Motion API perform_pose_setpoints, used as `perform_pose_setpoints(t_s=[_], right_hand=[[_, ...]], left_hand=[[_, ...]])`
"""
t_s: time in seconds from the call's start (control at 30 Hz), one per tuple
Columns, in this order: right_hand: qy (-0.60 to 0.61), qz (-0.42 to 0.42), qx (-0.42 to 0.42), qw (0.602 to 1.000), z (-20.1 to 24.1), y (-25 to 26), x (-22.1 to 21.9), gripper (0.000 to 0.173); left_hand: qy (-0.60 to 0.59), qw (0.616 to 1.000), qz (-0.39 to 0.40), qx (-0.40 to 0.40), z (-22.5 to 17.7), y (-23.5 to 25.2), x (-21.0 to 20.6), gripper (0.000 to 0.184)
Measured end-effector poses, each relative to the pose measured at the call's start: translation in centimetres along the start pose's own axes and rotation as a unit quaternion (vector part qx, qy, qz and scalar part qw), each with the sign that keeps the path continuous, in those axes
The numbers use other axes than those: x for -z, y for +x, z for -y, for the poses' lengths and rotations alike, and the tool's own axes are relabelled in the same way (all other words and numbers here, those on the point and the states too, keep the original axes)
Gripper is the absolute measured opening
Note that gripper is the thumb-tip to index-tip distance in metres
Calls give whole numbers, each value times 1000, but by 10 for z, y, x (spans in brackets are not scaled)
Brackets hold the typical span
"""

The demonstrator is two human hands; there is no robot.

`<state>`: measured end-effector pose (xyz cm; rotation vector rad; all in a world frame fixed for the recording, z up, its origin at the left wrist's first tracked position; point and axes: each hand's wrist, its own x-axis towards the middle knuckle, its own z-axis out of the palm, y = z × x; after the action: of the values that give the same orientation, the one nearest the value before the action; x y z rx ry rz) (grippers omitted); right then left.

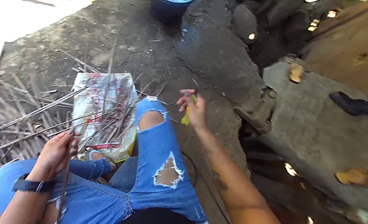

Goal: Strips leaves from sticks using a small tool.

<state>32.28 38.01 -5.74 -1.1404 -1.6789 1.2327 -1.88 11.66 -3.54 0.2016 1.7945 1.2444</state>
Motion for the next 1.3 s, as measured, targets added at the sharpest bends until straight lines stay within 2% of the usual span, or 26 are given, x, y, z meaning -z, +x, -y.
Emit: perform_pose_setpoints(t_s=[0.07,0.13,0.2,0.27,0.37,0.43,0.5,0.63,0.7,0.8,0.87,1.1,1.23,1.3], right_hand=[[75,21,78,994,41,19,-28,28],[105,85,116,984,81,32,-65,21],[51,189,143,970,113,38,-108,21],[-59,286,165,942,133,48,-149,26],[-100,386,133,907,142,60,-204,30],[-55,433,86,896,139,60,-229,28],[7,443,47,895,129,52,-245,18],[114,381,-42,916,87,42,-267,3],[113,368,-64,921,72,41,-269,8],[55,413,-74,906,64,44,-269,40],[40,449,-91,888,66,40,-274,51],[91,541,-97,830,67,30,-281,45],[95,550,-105,823,65,33,-282,47],[96,555,-102,820,64,36,-280,47]], left_hand=[[-22,1000,17,-10,-19,-3,-8,30],[-45,997,40,-44,-30,1,-14,32],[-66,991,75,-84,-40,5,-17,34],[-85,983,114,-114,-51,12,-21,34],[-91,975,140,-148,-62,18,-19,32],[-100,973,137,-154,-66,21,-17,29],[-104,975,136,-144,-63,24,-15,27],[-84,977,176,-83,-38,27,-5,29],[-60,983,165,-62,-26,30,-2,29],[-66,988,120,-67,-21,40,-3,32],[-88,989,93,-75,-19,49,0,35],[-75,989,82,-94,-19,56,2,33],[-19,990,66,-122,-16,55,1,34],[-48,990,74,-113,-15,51,0,33]])
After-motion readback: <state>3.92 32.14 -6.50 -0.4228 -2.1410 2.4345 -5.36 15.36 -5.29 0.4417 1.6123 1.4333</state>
